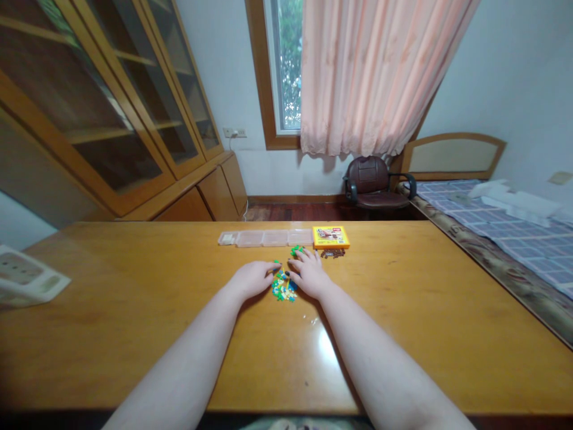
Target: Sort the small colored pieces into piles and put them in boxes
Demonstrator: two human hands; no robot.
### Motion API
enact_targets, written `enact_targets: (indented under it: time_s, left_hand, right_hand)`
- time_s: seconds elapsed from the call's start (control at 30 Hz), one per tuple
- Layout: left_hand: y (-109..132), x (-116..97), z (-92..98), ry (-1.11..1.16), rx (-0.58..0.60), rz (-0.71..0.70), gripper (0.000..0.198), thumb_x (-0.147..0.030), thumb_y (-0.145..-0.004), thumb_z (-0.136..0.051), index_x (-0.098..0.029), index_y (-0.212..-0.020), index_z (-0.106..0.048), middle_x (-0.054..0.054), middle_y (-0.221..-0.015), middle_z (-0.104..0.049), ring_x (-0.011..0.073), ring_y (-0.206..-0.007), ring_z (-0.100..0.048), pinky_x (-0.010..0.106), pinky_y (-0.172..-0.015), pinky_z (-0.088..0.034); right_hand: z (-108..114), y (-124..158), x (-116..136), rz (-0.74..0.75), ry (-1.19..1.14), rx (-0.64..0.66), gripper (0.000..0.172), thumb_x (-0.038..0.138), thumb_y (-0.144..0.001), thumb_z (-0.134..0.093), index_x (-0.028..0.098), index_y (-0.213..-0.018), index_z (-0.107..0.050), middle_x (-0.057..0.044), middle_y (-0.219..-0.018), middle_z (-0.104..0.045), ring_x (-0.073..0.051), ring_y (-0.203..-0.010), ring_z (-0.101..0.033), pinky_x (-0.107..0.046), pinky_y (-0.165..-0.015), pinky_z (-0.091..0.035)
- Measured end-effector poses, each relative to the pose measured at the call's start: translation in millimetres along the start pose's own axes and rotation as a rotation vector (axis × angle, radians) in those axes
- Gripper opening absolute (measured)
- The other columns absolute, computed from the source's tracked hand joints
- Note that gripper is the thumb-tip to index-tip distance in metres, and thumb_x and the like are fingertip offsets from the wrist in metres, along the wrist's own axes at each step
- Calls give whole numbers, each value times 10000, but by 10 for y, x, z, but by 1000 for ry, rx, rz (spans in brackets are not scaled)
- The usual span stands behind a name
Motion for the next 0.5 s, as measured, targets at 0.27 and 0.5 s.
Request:
enact_targets:
  time_s: [0.27,0.5]
  left_hand:
    - [16,24,-62,-51,74,43,435,-216,-820,-450,-307,-1220,-596,63,-1184,-654,256,-1052,-620,358,-881,-473]
    - [86,42,27,-168,135,158,320,-240,-824,-439,-232,-1039,-676,117,-1039,-697,271,-949,-652,361,-805,-504]
  right_hand:
    - [48,-1,37,42,-76,-27,305,299,-864,-527,227,-1135,-648,-76,-1301,-550,-285,-1277,-355,-530,-1079,-206]
    - [-15,44,208,193,-106,62,288,294,-851,-543,292,-1111,-667,-49,-1324,-529,-286,-1292,-347,-536,-1075,-205]
Point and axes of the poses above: each hand's wrist, its own y-axis away from the middle knuckle, its own z-axis out of the back of the hand, x = y × z, the point moved 9 cm from there along -y, towards the middle knuckle
